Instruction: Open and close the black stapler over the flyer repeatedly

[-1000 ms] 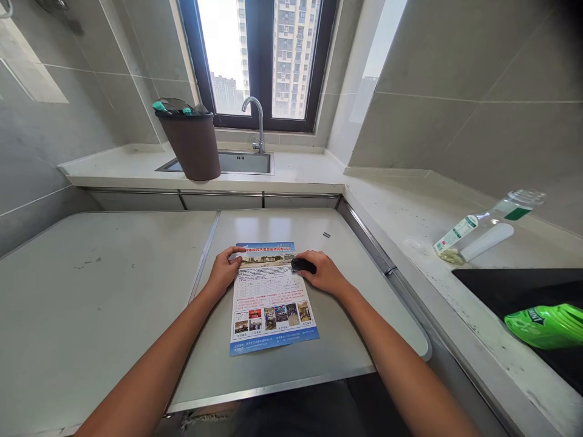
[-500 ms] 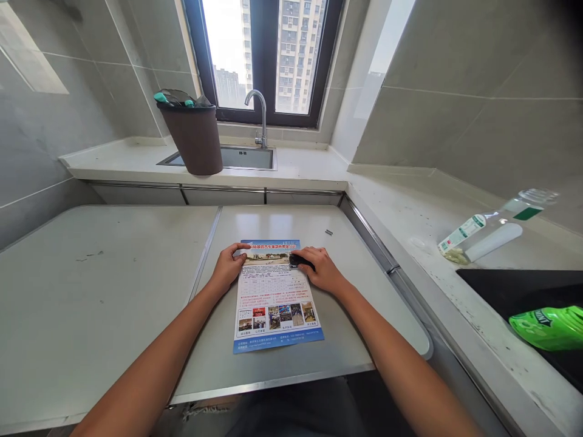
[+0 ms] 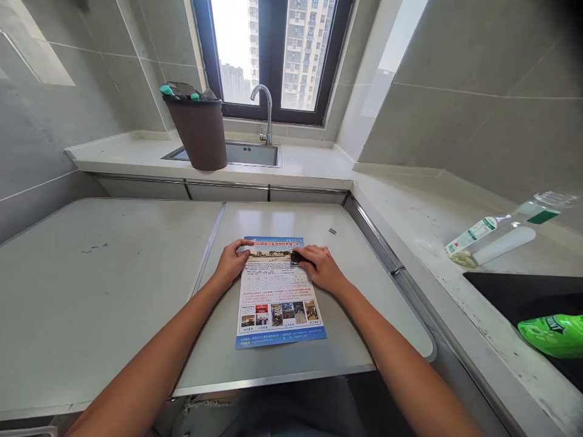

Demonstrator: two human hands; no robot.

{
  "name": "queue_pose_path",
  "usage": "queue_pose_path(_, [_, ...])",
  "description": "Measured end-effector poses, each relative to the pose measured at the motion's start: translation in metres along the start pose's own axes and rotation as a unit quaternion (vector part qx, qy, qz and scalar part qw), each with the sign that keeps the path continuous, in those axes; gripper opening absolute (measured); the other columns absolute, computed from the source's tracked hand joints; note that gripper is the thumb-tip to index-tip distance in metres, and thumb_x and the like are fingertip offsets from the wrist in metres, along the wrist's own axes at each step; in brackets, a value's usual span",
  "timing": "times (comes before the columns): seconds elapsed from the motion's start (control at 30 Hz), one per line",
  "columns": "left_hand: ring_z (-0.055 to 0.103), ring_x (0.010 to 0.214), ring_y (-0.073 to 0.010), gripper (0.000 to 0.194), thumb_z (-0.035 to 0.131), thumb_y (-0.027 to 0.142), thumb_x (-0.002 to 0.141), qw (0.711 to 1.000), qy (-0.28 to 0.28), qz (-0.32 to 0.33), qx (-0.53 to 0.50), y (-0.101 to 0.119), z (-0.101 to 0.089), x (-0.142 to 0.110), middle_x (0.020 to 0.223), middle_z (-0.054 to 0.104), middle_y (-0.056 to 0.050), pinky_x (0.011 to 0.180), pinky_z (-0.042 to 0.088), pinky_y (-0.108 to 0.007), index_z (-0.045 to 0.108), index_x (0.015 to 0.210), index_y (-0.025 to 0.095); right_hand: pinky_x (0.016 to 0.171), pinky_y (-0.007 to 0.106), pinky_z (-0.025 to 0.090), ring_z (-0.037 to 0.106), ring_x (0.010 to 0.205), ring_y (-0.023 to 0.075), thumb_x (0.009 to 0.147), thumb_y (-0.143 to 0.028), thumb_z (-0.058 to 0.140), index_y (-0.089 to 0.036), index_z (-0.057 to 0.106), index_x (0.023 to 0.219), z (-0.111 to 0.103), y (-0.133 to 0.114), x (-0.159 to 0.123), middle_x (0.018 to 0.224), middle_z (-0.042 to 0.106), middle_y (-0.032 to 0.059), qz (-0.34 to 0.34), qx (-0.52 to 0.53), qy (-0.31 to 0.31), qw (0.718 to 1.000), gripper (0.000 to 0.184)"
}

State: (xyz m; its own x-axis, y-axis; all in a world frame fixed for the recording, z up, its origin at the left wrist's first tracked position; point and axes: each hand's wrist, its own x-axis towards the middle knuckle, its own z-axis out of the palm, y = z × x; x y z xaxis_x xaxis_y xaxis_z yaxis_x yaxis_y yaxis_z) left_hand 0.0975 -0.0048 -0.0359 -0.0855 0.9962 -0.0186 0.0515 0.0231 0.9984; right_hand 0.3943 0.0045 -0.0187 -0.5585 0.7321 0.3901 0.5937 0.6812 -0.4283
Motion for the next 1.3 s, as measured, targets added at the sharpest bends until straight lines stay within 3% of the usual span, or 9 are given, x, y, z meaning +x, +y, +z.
queue_pose_path(0.67, [0.067,0.061,-0.0191,0.037,0.067,0.028,0.074,1.000,0.016,-0.010,0.010,-0.004,0.002,0.002,0.075,0.073,-0.005,0.054,0.049,-0.026,0.069,0.108,0.014,0.086,0.043,0.035,0.057,0.102,0.0267,0.095,-0.017,0.054,-0.030,0.060,0.132,0.010,-0.007,-0.001,0.116,0.070,0.0078,0.022,-0.088,-0.014,0.996,0.040])
queue_pose_path(0.97, [0.065,0.059,-0.0180,0.038,0.074,0.032,0.070,1.000,0.021,0.000,-0.005,-0.009,0.002,0.004,0.075,0.072,-0.005,0.054,0.048,-0.026,0.071,0.103,0.014,0.084,0.042,0.037,0.058,0.102,0.0273,0.095,-0.019,0.052,-0.032,0.060,0.134,0.008,-0.004,0.000,0.118,0.069,0.0068,0.034,-0.065,-0.021,0.997,0.042])
queue_pose_path(1.3, [0.064,0.057,-0.0169,0.034,0.067,0.027,0.074,1.000,0.019,0.012,0.011,-0.016,0.001,0.006,0.073,0.070,-0.005,0.052,0.047,-0.024,0.071,0.105,0.014,0.085,0.044,0.036,0.057,0.102,0.0276,0.096,-0.020,0.052,-0.031,0.061,0.134,0.007,-0.004,0.000,0.120,0.070,0.0074,0.028,-0.065,-0.029,0.997,0.040])
